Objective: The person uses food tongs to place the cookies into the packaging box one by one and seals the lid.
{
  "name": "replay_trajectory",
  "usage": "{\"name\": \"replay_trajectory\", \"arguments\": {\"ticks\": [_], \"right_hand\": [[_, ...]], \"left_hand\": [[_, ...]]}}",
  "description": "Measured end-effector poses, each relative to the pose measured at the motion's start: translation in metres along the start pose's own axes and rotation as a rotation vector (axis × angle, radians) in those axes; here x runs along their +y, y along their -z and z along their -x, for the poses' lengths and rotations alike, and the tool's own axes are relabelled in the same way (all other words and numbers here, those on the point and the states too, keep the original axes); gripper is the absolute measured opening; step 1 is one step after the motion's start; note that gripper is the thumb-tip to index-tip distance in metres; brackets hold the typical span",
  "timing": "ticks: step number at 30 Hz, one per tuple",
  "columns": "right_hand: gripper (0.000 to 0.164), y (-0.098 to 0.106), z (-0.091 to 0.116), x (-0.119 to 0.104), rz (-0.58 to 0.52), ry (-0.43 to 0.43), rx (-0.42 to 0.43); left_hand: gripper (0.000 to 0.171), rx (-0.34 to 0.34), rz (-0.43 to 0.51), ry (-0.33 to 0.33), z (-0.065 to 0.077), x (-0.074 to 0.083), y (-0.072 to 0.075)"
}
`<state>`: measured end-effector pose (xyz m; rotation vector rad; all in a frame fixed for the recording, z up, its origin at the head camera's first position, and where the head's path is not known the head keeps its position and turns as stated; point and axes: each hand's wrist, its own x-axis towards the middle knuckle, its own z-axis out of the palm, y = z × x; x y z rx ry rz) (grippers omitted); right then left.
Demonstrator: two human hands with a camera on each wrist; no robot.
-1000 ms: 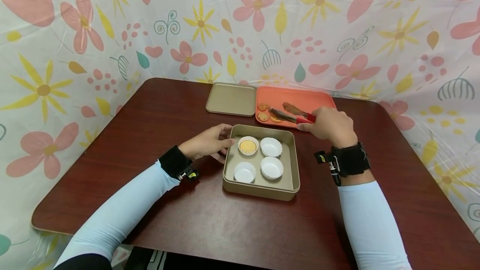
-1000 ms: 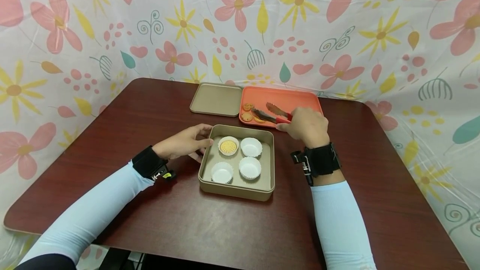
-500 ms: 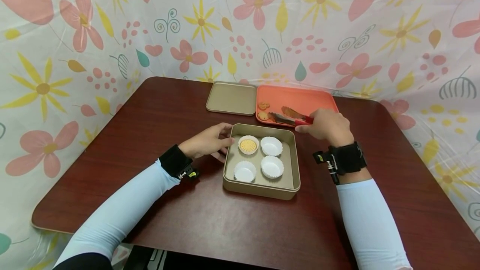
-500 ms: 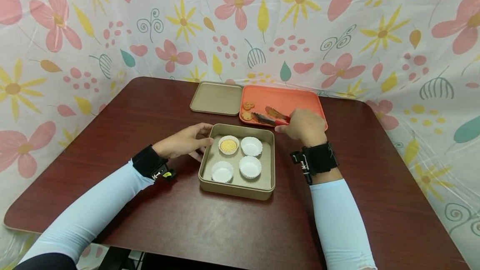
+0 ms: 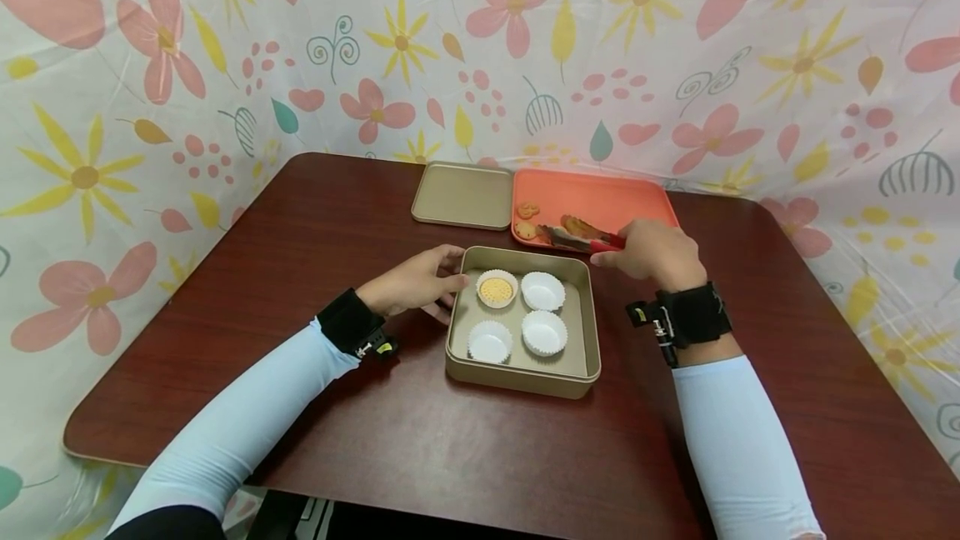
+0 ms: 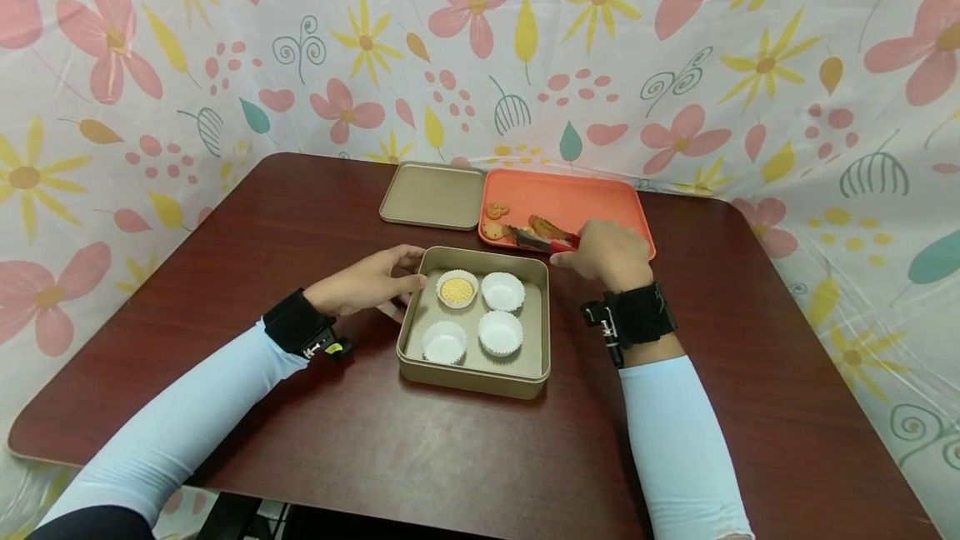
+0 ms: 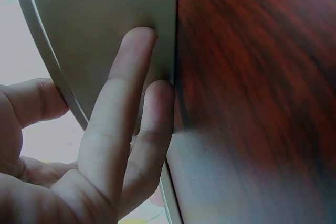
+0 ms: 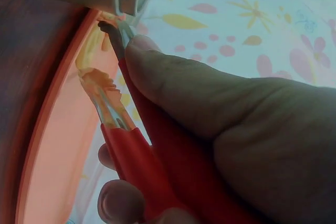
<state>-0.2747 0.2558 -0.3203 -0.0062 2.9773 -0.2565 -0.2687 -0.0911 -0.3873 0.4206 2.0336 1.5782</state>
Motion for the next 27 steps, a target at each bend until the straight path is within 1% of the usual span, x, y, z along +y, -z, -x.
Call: {"name": "replay_trajectory", "arguments": {"ticks": [5,10,17,19,25,27], "right_hand": [[0.057,0.0012,-0.0009,0.0012,0.004,0.005,-0.005],[0.053,0.0005,-0.0018,0.0001,0.011,0.004,0.014],[0.067,-0.0014,-0.0028,-0.0031,0.02,-0.006,0.028],[0.065,-0.0016,-0.0031,-0.0028,0.019,-0.003,0.026],[0.053,-0.0009,-0.004,0.0,0.018,0.008,0.014],[0.054,-0.0005,-0.004,0.0009,0.018,0.01,0.014]], "left_hand": [[0.054,-0.001,-0.007,-0.008,-0.0002,0.0009,0.0002],[0.053,0.0,-0.009,-0.012,-0.0006,0.002,0.0005],[0.053,0.001,-0.011,-0.009,0.0002,0.0024,0.0008],[0.053,0.001,-0.01,-0.011,0.0002,0.0019,0.0009],[0.053,-0.001,-0.006,-0.01,-0.0005,0.0002,-0.0002],[0.053,-0.003,-0.008,-0.011,-0.0008,0.0,-0.0008]]}}
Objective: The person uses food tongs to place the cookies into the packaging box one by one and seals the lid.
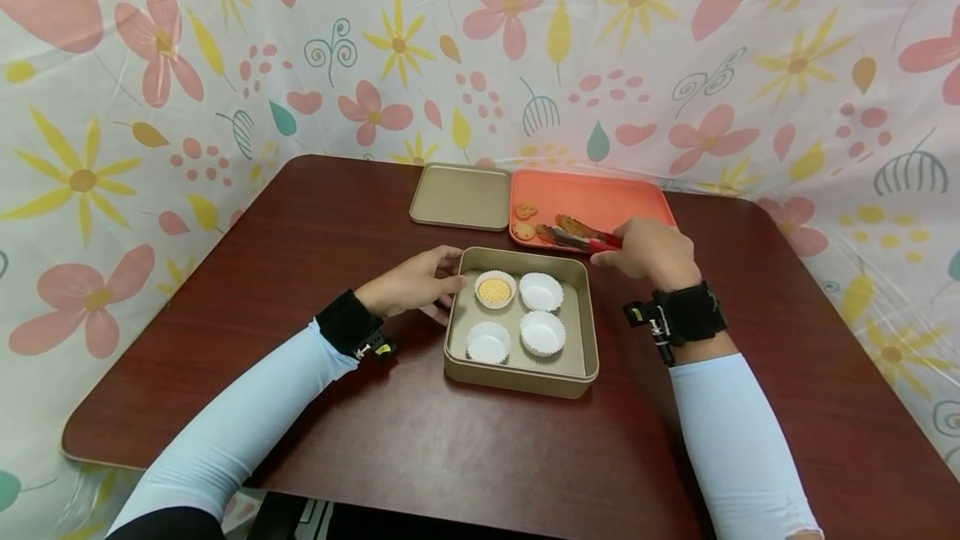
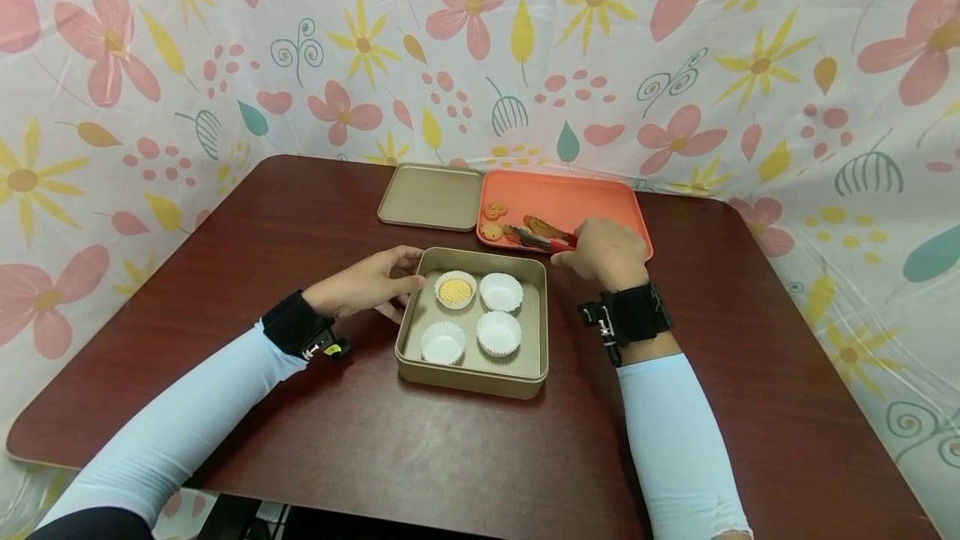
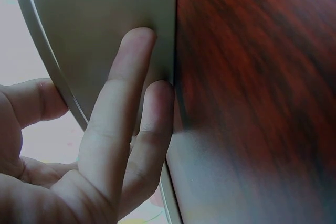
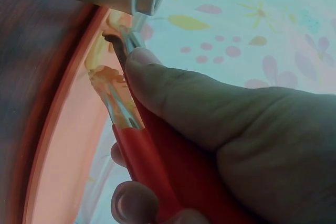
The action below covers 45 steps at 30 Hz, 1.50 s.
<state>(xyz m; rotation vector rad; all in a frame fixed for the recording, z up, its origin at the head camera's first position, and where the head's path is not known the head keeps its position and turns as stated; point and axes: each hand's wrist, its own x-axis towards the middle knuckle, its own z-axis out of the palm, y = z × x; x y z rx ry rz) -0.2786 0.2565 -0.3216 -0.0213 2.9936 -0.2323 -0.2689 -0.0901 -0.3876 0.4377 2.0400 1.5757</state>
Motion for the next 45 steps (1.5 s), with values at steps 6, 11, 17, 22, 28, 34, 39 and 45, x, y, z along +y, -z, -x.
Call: {"name": "replay_trajectory", "arguments": {"ticks": [6,11,17,22,28,34,39,45], "right_hand": [[0.057,0.001,0.0,0.003,0.004,0.018,0.015],[0.055,0.0,0.0,0.005,-0.002,0.026,0.009],[0.065,0.003,0.003,0.007,-0.005,0.026,0.007],[0.061,0.01,0.009,0.008,-0.01,0.032,0.025],[0.071,0.027,0.024,0.008,0.001,0.056,0.059],[0.067,0.045,0.046,0.006,0.006,0.1,0.103],[0.076,0.058,0.066,0.005,0.021,0.119,0.134],[0.08,0.069,0.085,0.002,0.041,0.156,0.143]], "left_hand": [[0.052,-0.004,-0.006,-0.015,-0.001,0.001,-0.001],[0.053,-0.004,-0.009,-0.009,-0.001,0.0,-0.002],[0.053,-0.004,-0.014,-0.012,-0.001,0.001,-0.002],[0.052,-0.003,-0.015,-0.016,-0.001,0.002,-0.003],[0.052,-0.002,-0.022,-0.011,-0.002,0.001,-0.003],[0.053,-0.001,-0.027,-0.014,-0.002,0.0,-0.001],[0.053,-0.001,-0.023,-0.008,-0.001,0.001,-0.001],[0.053,-0.008,-0.018,-0.013,0.0,0.0,0.0]]}}
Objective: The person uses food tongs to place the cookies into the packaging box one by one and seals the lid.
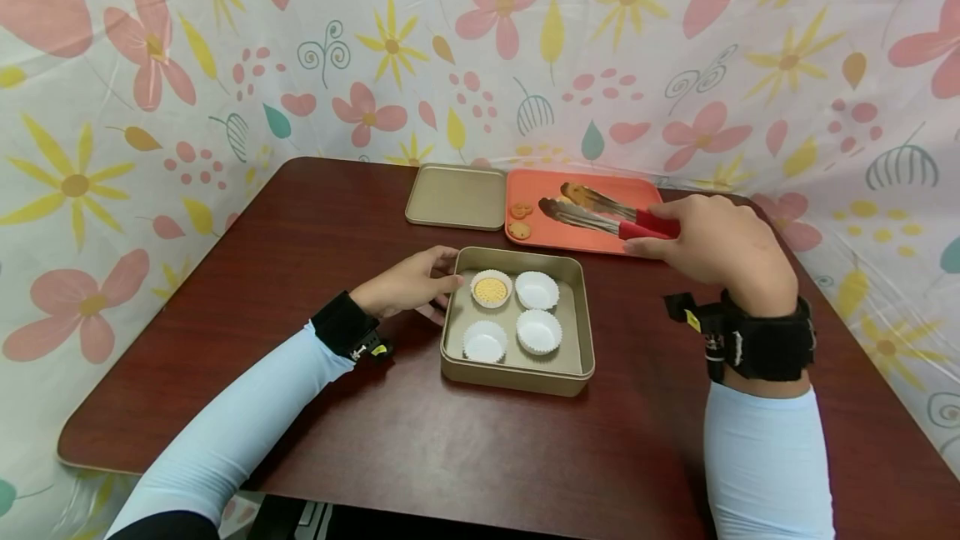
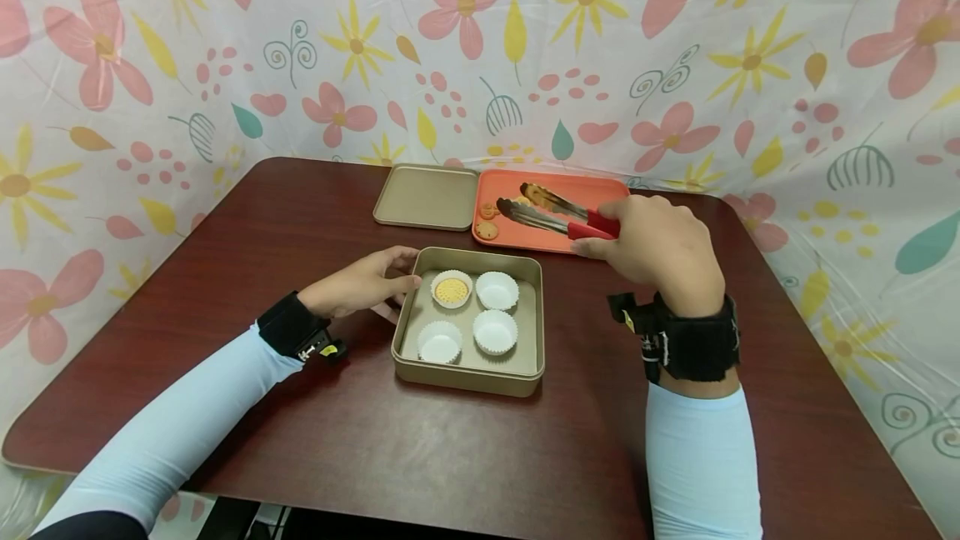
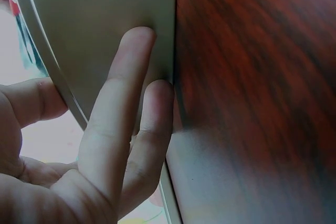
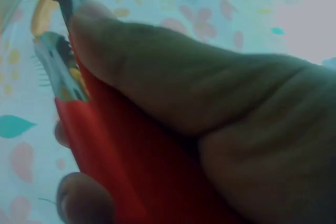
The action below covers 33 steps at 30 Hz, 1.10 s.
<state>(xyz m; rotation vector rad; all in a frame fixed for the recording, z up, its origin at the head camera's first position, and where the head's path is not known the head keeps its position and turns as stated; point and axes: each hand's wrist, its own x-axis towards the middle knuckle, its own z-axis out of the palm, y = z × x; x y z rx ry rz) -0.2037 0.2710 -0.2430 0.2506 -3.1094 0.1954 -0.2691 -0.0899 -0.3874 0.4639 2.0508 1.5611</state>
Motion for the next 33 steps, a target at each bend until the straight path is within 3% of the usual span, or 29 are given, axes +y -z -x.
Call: {"name": "replay_trajectory", "arguments": {"ticks": [11,15,20,33], "right_hand": [[0.077,0.008,0.017,-0.01,0.03,0.049,-0.052],[0.071,0.008,0.018,-0.011,0.037,0.088,-0.071],[0.073,0.006,0.017,-0.012,0.031,0.121,-0.117],[0.067,-0.001,0.017,-0.021,0.038,0.111,-0.159]], "left_hand": [[0.054,0.014,-0.002,0.006,0.0,0.0,0.001],[0.057,0.025,-0.004,0.016,0.001,0.001,0.001],[0.057,0.02,0.01,0.022,0.0,-0.001,0.001],[0.056,0.017,0.006,0.027,-0.002,-0.003,0.001]]}}
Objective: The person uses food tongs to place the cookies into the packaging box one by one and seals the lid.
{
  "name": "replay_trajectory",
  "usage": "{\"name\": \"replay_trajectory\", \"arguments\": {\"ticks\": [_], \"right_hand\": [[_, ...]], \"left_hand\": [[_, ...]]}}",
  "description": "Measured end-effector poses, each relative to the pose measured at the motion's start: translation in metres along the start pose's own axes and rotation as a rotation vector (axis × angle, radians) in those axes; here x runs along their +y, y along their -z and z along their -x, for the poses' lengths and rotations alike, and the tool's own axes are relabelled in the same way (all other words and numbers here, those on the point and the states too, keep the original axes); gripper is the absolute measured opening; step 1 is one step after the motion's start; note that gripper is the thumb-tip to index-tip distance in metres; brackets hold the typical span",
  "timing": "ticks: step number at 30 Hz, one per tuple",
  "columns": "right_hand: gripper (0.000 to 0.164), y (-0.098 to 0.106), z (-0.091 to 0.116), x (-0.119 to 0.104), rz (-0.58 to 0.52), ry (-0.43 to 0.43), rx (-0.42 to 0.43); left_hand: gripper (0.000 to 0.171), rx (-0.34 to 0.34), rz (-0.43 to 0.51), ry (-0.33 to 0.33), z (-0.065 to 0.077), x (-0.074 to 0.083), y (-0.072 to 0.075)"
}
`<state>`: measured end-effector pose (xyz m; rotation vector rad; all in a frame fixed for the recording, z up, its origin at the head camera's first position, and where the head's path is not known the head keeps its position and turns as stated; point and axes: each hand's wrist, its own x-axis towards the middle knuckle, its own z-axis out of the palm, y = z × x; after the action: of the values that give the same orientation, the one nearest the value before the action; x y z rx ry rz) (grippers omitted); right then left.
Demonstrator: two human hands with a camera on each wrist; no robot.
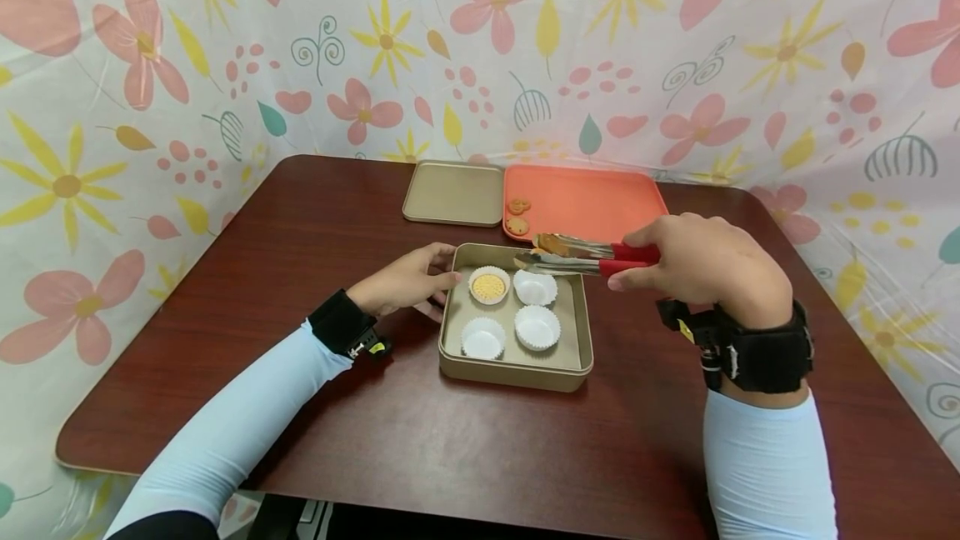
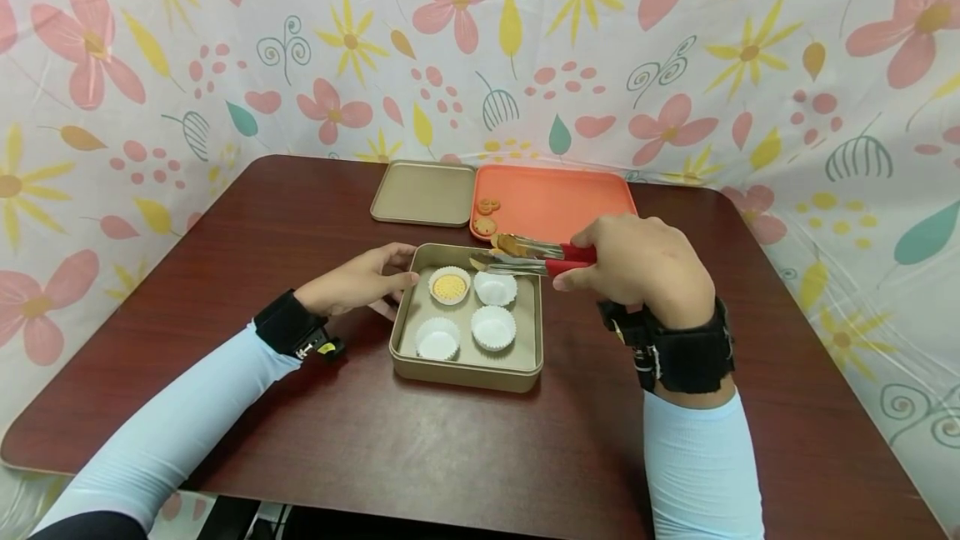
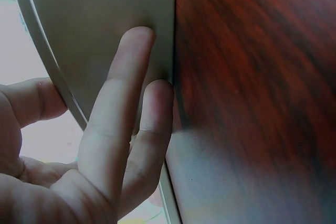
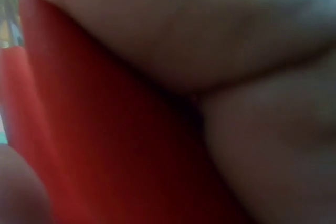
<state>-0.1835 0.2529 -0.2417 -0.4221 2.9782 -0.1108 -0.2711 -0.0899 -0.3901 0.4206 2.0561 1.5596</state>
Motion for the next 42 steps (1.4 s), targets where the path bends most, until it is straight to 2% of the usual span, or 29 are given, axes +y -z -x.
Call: {"name": "replay_trajectory", "arguments": {"ticks": [3,10,15,24,29,42], "right_hand": [[0.061,-0.002,-0.002,-0.002,-0.011,-0.016,-0.02],[0.036,-0.004,-0.006,-0.005,-0.008,-0.006,-0.044],[0.03,-0.006,-0.01,-0.007,-0.018,-0.004,-0.059],[0.037,-0.011,-0.018,-0.008,-0.049,-0.035,-0.129],[0.041,-0.012,-0.022,-0.01,-0.009,-0.029,-0.121],[0.043,-0.014,-0.025,-0.012,-0.015,-0.048,-0.124]], "left_hand": [[0.057,0.0,0.003,0.002,0.0,0.0,0.0],[0.053,-0.001,0.005,-0.01,0.0,0.0,-0.001],[0.053,0.003,0.003,-0.01,0.0,0.002,-0.001],[0.055,0.005,0.004,-0.005,0.001,0.001,0.0],[0.055,0.0,0.004,-0.012,0.0,0.0,0.0],[0.054,-0.006,0.004,-0.014,0.001,0.001,0.0]]}}
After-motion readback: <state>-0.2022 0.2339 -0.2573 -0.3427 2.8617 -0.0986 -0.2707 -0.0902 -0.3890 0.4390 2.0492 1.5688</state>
